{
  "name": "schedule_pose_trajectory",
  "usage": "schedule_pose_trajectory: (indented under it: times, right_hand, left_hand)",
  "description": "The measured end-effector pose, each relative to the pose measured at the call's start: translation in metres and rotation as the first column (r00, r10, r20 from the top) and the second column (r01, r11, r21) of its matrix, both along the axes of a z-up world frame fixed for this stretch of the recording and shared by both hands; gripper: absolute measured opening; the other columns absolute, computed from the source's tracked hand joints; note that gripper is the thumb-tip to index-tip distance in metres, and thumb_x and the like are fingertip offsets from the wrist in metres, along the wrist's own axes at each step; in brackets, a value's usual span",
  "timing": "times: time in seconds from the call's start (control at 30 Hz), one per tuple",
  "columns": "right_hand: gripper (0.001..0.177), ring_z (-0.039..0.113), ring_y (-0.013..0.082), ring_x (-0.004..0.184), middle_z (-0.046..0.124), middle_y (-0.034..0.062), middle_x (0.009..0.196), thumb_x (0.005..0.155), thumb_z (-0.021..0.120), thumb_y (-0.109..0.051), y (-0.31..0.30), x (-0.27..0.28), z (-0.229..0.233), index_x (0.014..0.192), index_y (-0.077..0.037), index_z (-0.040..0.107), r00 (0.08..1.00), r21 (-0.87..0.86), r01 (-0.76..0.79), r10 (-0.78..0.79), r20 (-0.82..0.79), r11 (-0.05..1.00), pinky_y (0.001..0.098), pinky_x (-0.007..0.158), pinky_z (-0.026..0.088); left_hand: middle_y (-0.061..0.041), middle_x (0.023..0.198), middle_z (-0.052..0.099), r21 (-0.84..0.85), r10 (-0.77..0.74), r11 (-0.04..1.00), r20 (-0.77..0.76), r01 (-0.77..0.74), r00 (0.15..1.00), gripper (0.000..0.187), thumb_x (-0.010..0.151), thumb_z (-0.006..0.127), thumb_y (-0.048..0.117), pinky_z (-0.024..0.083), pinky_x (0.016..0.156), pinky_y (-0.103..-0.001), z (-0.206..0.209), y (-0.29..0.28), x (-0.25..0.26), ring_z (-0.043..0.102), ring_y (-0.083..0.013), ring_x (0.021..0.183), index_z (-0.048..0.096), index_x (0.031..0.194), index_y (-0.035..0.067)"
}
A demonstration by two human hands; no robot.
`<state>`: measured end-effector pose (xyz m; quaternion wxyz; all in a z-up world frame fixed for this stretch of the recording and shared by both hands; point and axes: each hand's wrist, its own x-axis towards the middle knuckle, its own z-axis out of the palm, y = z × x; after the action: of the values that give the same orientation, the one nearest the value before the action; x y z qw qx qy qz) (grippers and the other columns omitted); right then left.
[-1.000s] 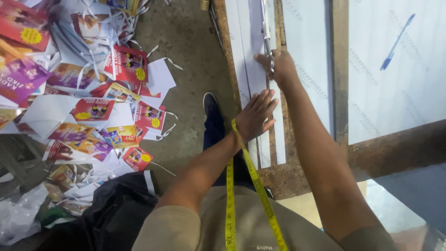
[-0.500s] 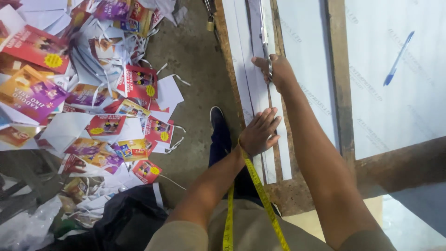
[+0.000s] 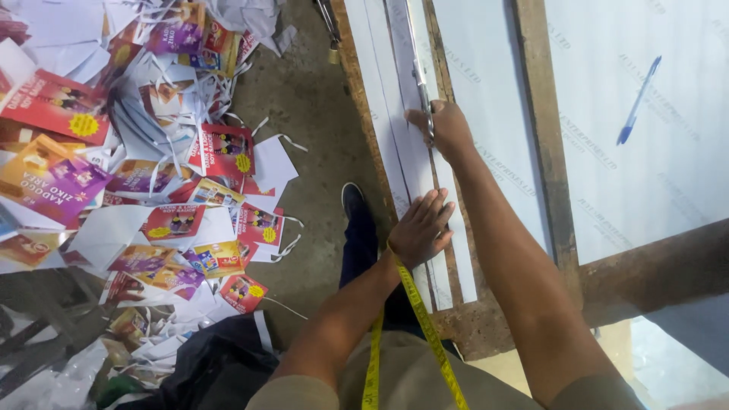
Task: The person uses a pair of scissors to cut a large white sheet of paper into long, narrow strips. The person holds the paper steady with one hand while cutting along the length of the sheet with the other. The cut strips fall onto a pile of discarded paper and packaging on the floor.
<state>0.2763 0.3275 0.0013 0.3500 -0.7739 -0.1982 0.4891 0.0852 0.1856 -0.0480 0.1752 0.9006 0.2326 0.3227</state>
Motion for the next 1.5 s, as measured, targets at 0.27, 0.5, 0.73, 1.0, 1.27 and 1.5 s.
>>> schedule_pose_trajectory:
  times: [0.27, 0.5, 0.73, 1.0, 1.27, 1.5]
  right_hand:
    - [0.038, 0.055, 0.0150, 0.041, 0.053, 0.0066, 0.057, 0.087, 0.088, -0.030, 0.045, 0.010, -0.022, 0.083, -0.005, 0.059, 0.986, 0.039, 0.079, -0.072, -0.149, 0.996, 0.0272, 0.037, 0.047]
    - [0.038, 0.055, 0.0148, 0.039, 0.054, 0.0056, 0.054, 0.084, 0.092, -0.023, 0.042, 0.014, -0.008, 0.076, -0.006, 0.059, 0.990, 0.003, 0.092, -0.091, -0.107, 0.996, 0.0252, 0.037, 0.045]
    - [0.034, 0.058, 0.0156, 0.042, 0.056, 0.0079, 0.056, 0.084, 0.090, -0.023, 0.054, 0.019, -0.019, 0.078, -0.006, 0.062, 0.994, 0.007, 0.085, -0.084, -0.063, 0.996, 0.0272, 0.038, 0.047]
    - [0.031, 0.055, 0.0160, 0.041, 0.053, 0.0079, 0.057, 0.085, 0.086, -0.023, 0.093, 0.021, -0.005, 0.083, -0.003, 0.062, 0.979, 0.026, 0.131, -0.125, -0.160, 0.991, 0.0267, 0.037, 0.045]
    - [0.030, 0.057, 0.0167, 0.040, 0.055, 0.0090, 0.053, 0.086, 0.086, -0.021, 0.089, 0.024, -0.010, 0.078, -0.002, 0.064, 0.998, -0.002, 0.049, -0.049, -0.038, 0.999, 0.0286, 0.037, 0.048]
    - [0.036, 0.055, 0.0165, 0.044, 0.055, 0.0080, 0.059, 0.085, 0.088, -0.027, 0.127, 0.039, -0.026, 0.084, -0.004, 0.061, 0.991, 0.029, 0.072, -0.068, -0.118, 0.997, 0.0295, 0.041, 0.047]
  left_hand:
    - [-0.021, 0.161, 0.056, -0.027, -0.020, 0.999, 0.033, 0.021, 0.999, 0.073, 0.091, 0.076, 0.037, 0.048, 0.117, -0.049, -0.004, 0.002, 0.003, 0.061, -0.0375, 0.142, 0.056, 0.156, 0.010]
    - [-0.019, 0.158, 0.060, -0.038, 0.009, 0.999, 0.041, -0.008, 0.999, 0.069, 0.091, 0.074, 0.038, 0.049, 0.116, -0.048, -0.001, 0.003, 0.004, 0.064, -0.0348, 0.139, 0.060, 0.154, 0.012]
    - [-0.015, 0.158, 0.062, -0.017, 0.038, 0.999, 0.009, -0.038, 0.999, 0.065, 0.095, 0.069, 0.042, 0.048, 0.119, -0.045, 0.001, 0.003, 0.004, 0.065, -0.0305, 0.141, 0.061, 0.153, 0.015]
    - [-0.016, 0.160, 0.060, -0.069, 0.009, 0.998, -0.062, -0.013, 0.998, 0.070, 0.090, 0.074, 0.042, 0.047, 0.119, -0.048, -0.011, -0.006, 0.003, 0.061, -0.0323, 0.144, 0.061, 0.153, 0.016]
    - [-0.014, 0.159, 0.062, -0.061, 0.041, 0.997, -0.038, -0.044, 0.998, 0.063, 0.092, 0.070, 0.044, 0.047, 0.119, -0.047, -0.017, -0.008, 0.005, 0.063, -0.0302, 0.143, 0.065, 0.149, 0.017]
    - [-0.019, 0.164, 0.056, -0.121, -0.029, 0.992, -0.059, 0.022, 0.998, 0.065, 0.097, 0.066, 0.041, 0.040, 0.122, -0.050, -0.026, -0.013, 0.002, 0.058, -0.0345, 0.148, 0.060, 0.155, 0.013]
